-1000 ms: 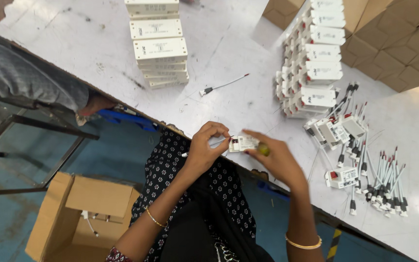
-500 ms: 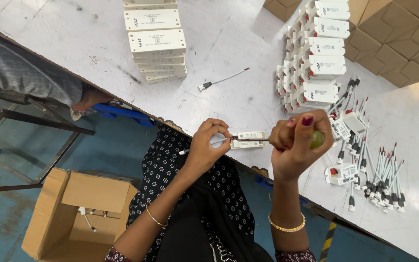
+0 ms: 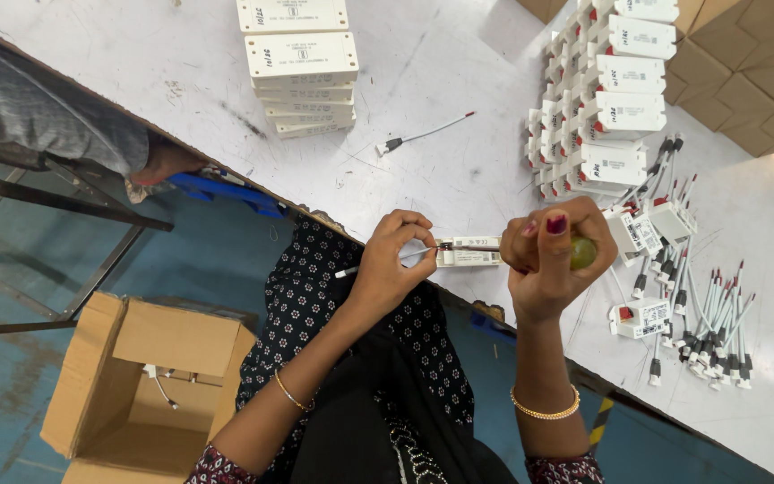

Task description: The person uses a screwdriver to tighten screws on small white electronic modules at a workbench. They handle wires and place the modules into stacks. Another person works nearby on similar items.

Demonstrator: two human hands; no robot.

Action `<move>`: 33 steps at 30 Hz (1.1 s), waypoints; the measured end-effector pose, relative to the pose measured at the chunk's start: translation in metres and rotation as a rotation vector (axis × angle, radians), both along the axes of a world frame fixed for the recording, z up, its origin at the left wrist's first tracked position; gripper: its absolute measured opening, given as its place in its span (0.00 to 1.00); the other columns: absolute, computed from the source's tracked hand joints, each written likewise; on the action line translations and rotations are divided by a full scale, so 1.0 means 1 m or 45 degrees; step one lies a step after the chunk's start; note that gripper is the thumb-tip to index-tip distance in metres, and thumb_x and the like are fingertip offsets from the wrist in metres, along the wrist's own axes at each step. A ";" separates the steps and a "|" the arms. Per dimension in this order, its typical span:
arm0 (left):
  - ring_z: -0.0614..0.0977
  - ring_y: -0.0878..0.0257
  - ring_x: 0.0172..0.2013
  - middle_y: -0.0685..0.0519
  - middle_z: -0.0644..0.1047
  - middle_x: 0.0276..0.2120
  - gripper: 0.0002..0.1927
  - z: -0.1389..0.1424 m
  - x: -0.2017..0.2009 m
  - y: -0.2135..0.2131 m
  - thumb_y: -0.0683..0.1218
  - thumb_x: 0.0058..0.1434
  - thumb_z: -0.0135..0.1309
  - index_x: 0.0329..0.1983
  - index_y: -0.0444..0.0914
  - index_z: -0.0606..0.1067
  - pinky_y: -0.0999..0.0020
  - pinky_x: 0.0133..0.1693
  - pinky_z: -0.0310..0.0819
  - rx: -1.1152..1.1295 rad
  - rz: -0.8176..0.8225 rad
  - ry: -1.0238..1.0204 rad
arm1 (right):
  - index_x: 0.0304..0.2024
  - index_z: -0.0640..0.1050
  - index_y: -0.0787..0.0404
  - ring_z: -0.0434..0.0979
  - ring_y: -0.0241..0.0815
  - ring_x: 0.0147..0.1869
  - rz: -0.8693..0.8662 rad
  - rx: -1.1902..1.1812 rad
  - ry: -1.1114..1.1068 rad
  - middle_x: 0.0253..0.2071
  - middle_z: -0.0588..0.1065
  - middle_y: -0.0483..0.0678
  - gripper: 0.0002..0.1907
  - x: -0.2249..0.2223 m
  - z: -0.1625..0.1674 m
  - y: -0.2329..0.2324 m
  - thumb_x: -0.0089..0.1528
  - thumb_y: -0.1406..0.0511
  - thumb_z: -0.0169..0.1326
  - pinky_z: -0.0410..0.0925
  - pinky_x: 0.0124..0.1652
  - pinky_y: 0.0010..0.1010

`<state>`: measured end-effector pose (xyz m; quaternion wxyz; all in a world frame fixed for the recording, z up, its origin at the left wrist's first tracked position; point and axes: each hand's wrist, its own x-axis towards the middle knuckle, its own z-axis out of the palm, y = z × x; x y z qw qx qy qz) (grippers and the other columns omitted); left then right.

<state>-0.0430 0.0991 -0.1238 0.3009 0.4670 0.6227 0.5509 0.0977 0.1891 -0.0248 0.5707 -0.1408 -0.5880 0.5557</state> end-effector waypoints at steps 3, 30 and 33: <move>0.76 0.55 0.52 0.50 0.75 0.48 0.06 0.001 -0.001 0.002 0.41 0.55 0.59 0.35 0.35 0.77 0.61 0.53 0.72 0.016 0.006 0.013 | 0.31 0.64 0.65 0.46 0.25 0.14 -0.005 0.017 -0.049 0.19 0.58 0.42 0.17 -0.004 0.000 0.000 0.73 0.64 0.51 0.45 0.16 0.23; 0.73 0.53 0.52 0.46 0.71 0.53 0.05 0.011 0.001 0.015 0.40 0.53 0.61 0.31 0.32 0.78 0.60 0.53 0.70 -0.091 0.010 0.113 | 0.30 0.60 0.59 0.43 0.24 0.13 -0.072 -0.080 0.014 0.15 0.54 0.40 0.18 -0.004 0.000 0.012 0.73 0.66 0.49 0.41 0.14 0.22; 0.73 0.52 0.53 0.47 0.73 0.51 0.04 0.014 -0.001 0.018 0.40 0.53 0.61 0.29 0.32 0.79 0.59 0.54 0.69 -0.048 0.018 0.245 | 0.30 0.59 0.59 0.43 0.25 0.13 -0.098 -0.110 0.021 0.14 0.53 0.40 0.18 -0.003 -0.002 0.014 0.73 0.66 0.49 0.41 0.14 0.22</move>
